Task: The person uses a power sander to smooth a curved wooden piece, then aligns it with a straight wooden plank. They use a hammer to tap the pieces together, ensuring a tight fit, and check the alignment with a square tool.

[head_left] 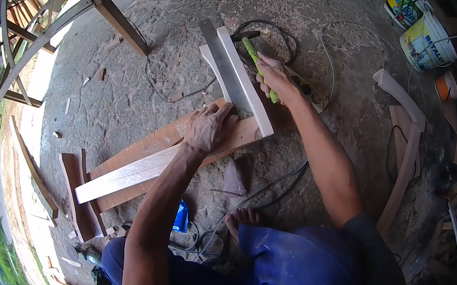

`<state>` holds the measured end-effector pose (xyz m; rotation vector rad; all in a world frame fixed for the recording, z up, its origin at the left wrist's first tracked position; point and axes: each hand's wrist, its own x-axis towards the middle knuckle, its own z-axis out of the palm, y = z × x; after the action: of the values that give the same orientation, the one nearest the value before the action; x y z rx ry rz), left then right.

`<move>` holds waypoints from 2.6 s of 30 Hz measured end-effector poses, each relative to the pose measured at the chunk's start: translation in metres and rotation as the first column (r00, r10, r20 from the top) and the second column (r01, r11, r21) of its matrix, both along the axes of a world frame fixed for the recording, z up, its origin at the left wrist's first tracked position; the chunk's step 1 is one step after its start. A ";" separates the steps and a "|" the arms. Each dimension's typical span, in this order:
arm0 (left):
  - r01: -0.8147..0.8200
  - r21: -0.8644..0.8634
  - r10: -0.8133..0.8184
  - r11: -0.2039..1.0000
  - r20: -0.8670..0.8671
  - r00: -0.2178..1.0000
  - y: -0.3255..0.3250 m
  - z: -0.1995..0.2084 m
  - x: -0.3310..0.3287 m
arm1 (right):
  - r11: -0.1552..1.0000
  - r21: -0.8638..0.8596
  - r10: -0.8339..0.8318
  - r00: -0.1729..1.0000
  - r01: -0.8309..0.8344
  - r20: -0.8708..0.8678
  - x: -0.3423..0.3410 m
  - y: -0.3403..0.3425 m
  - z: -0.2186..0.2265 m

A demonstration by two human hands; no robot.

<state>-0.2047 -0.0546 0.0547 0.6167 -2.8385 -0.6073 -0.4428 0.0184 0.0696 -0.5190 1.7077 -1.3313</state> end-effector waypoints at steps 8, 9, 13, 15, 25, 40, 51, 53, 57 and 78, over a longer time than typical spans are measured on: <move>0.020 0.023 -0.020 1.000 -0.003 1.000 0.001 0.004 -0.002 | 1.000 -0.009 -0.009 1.000 0.009 0.015 0.004 0.010 -0.005; 0.016 0.025 -0.016 1.000 0.005 1.000 0.001 0.005 -0.001 | 1.000 -0.017 -0.010 1.000 0.011 0.021 0.006 0.011 -0.007; 0.011 0.016 -0.011 1.000 0.005 1.000 0.001 0.007 0.000 | 0.994 -0.071 -0.085 0.996 0.084 -0.019 0.014 0.025 -0.029; 0.007 0.018 -0.008 1.000 0.010 1.000 0.000 0.006 0.001 | 0.990 -0.101 -0.110 0.990 0.101 -0.091 0.015 0.033 -0.043; 0.000 0.028 -0.001 1.000 0.020 1.000 0.001 0.007 0.000 | 0.997 -0.059 -0.079 0.773 0.054 -0.630 0.021 0.060 -0.064; -0.015 0.070 0.014 0.997 0.022 1.000 0.008 0.016 -0.007 | 0.968 -0.221 -0.249 0.467 0.116 -0.848 0.053 0.118 -0.073; -0.013 0.051 0.013 0.999 0.003 1.000 0.008 0.011 -0.006 | 0.972 -0.208 -0.164 0.946 0.107 -0.279 0.181 0.179 -0.042; -0.020 0.018 0.020 1.000 0.005 1.000 0.010 0.014 -0.007 | 0.942 -0.283 -0.223 0.966 0.179 -0.131 0.205 0.161 -0.079; -0.020 0.015 0.020 1.000 -0.016 1.000 0.009 0.012 -0.006 | 0.911 -0.340 -0.279 0.956 0.233 -0.094 0.216 0.140 -0.087; -0.039 -0.005 0.039 0.999 0.027 0.999 0.007 0.008 -0.005 | 0.944 -0.220 0.287 0.942 -0.247 0.173 0.238 0.143 -0.071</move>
<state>-0.2093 -0.0471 0.0626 0.6836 -2.8445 -0.5909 -0.2045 0.1613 -0.0018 -0.6788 1.2961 -1.3099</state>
